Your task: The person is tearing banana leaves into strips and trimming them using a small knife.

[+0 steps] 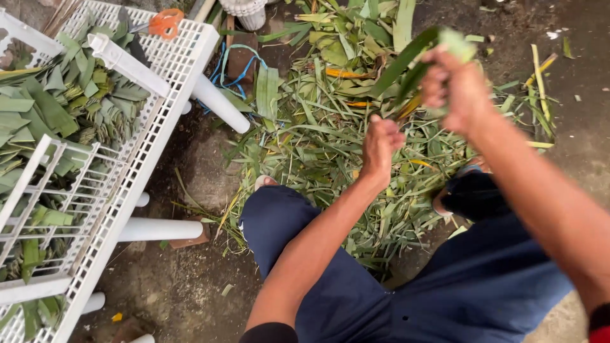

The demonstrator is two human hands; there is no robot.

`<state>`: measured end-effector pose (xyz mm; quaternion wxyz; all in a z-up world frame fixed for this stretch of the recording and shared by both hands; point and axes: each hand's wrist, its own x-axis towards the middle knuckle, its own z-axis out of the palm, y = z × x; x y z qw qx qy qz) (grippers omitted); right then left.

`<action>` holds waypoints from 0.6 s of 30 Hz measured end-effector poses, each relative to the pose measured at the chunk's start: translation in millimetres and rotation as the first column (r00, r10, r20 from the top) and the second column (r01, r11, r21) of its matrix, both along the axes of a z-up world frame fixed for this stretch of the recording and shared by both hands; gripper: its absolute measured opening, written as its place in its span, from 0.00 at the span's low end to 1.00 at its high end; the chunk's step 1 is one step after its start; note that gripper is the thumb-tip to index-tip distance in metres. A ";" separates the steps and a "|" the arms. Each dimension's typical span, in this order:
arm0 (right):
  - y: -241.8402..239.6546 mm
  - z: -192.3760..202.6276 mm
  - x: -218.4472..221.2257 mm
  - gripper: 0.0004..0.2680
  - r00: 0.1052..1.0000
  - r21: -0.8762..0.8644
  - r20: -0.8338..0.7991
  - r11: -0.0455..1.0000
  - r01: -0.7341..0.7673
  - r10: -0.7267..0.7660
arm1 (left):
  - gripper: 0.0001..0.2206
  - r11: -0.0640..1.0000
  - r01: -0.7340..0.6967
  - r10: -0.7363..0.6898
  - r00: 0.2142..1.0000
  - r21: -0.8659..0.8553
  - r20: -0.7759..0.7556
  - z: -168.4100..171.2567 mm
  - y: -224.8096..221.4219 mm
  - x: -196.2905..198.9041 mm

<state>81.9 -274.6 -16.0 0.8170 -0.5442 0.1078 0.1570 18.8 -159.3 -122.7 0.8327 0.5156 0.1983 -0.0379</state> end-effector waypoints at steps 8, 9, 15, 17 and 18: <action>-140.1 -75.4 46.6 0.06 0.995 -0.033 0.084 0.998 0.048 -0.045 | 0.17 0.591 0.470 -0.358 0.881 0.655 -0.309 -165.1 63.5 73.8; -156.5 -94.2 52.8 0.06 0.996 -0.018 0.090 0.999 0.028 -0.026 | 0.17 0.591 0.454 -0.335 0.890 0.667 -0.309 -174.5 88.7 83.8; -237.7 -138.3 45.2 0.09 0.981 0.195 0.185 0.976 -0.102 0.065 | 0.18 0.347 0.415 -0.065 0.905 0.841 -0.420 -369.3 228.9 143.8; -246.3 -139.8 36.8 0.11 0.990 0.131 0.136 0.990 -0.059 0.041 | 0.09 0.352 0.230 0.027 0.967 0.907 -0.255 -437.3 277.1 153.8; -258.1 -153.1 40.8 0.11 0.992 0.123 0.125 0.991 -0.047 0.032 | 0.09 0.358 0.243 0.015 0.964 0.902 -0.266 -397.1 276.2 131.5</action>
